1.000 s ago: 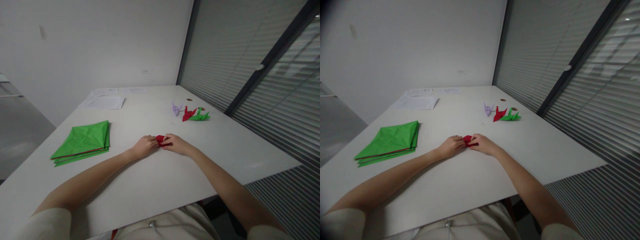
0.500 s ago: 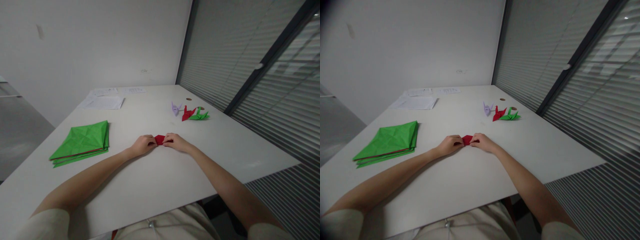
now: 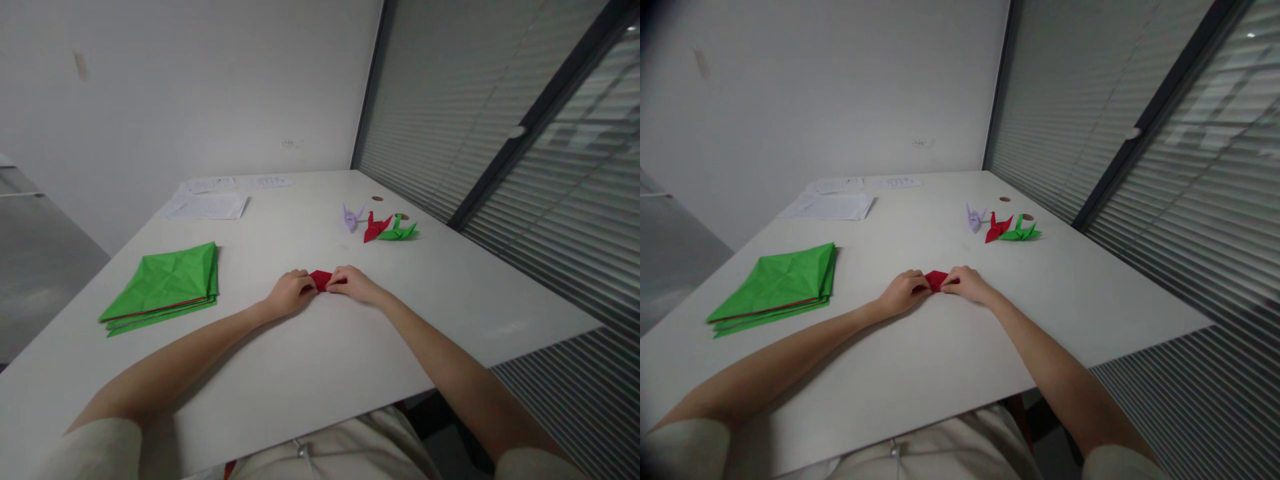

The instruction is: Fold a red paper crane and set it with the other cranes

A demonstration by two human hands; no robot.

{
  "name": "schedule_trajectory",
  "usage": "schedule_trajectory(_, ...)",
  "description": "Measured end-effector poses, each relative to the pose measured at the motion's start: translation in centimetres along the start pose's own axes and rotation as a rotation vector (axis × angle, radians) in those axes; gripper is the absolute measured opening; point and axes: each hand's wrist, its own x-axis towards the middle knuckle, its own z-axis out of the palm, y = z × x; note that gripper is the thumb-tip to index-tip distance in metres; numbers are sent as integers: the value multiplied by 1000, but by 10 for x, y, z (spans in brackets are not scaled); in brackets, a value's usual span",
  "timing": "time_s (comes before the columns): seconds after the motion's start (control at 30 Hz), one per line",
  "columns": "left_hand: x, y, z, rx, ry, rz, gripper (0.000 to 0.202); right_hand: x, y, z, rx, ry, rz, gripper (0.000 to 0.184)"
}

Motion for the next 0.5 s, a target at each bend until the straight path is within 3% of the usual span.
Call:
schedule_trajectory(0.2, 2, -4, 3, -75, 29, -88, 20, 2, 5, 4, -47, 111, 117, 17)
schedule_trajectory(0.37, 4, -5, 4, 22, 2, -235, 25, 3, -1, 7, -147, 169, 159, 17)
schedule_trajectory(0.5, 4, -5, 5, 89, -23, -228, 29, 3, -1, 7, -207, 182, 189, 21)
